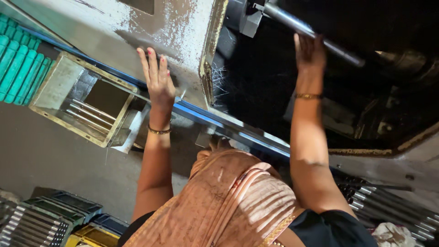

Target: The person wipes a metal rod with a cloth, then places it into a metal tray. The person then rubs a surface with both hands.

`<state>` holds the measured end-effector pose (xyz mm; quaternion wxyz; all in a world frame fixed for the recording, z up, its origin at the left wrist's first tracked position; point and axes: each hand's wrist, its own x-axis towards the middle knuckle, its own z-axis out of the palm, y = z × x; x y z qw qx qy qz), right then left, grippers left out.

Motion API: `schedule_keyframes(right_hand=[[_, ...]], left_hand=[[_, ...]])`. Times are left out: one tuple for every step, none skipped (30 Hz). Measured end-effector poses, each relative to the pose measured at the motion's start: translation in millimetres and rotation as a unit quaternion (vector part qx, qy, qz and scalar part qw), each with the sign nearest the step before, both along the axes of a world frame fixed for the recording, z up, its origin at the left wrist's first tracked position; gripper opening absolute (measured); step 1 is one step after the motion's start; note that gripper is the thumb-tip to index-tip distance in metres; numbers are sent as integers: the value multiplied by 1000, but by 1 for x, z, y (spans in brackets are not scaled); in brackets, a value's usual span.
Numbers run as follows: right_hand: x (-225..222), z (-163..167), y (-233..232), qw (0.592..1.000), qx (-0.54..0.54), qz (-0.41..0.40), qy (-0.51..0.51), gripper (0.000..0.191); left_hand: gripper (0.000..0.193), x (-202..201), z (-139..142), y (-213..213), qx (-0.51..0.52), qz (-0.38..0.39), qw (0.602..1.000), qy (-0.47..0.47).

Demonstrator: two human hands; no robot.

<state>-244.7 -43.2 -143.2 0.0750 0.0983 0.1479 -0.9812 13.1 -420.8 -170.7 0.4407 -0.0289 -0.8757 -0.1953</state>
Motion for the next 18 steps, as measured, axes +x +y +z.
schedule_keyframes(right_hand=[[6,-4,1,1000,-8,0,-10,52],[16,-11,5,1000,-14,-3,-20,50],[27,-18,10,999,-21,-5,-30,48],[38,-24,14,999,-19,13,-32,46],[52,-32,15,999,-17,30,-34,45],[64,-37,18,998,-16,46,-36,43],[77,-42,18,997,-5,59,-44,38],[91,-47,15,996,6,70,-52,34],[106,-51,14,995,38,82,-42,29],[121,-54,12,993,69,94,-33,24],[134,-54,7,989,79,117,-46,25],[146,-54,2,985,87,139,-60,26],[161,-54,-2,979,97,160,-76,28],[176,-53,-6,976,139,160,-42,26],[191,-52,-11,970,180,161,-9,25],[206,-50,-16,962,220,162,23,24],[219,-48,-22,952,264,153,19,25],[233,-46,-26,941,307,141,14,26]], left_hand=[[60,0,0,-1,-3,0,1000,2],[59,0,0,-1,-5,-1,1000,4],[59,0,0,-1,-4,-6,1000,9],[58,0,0,-2,-3,-10,1000,13],[58,1,0,-2,-3,-16,1000,17],[57,1,1,-2,-2,-15,1000,17],[56,1,1,-1,0,-15,1000,17],[56,1,2,0,2,-16,1000,17],[54,1,4,0,4,-17,1000,14],[52,0,5,1,5,-16,1000,10],[50,0,7,1,6,-16,1000,6],[49,0,9,1,5,-13,1000,6],[48,0,11,3,5,-11,1000,4],[47,3,12,5,6,-9,1000,2],[47,7,12,8,50,-20,999,-7],[47,12,11,12,93,-30,995,-16],[48,18,9,17,135,-40,990,-27],[48,28,6,26,156,-36,987,-14]])
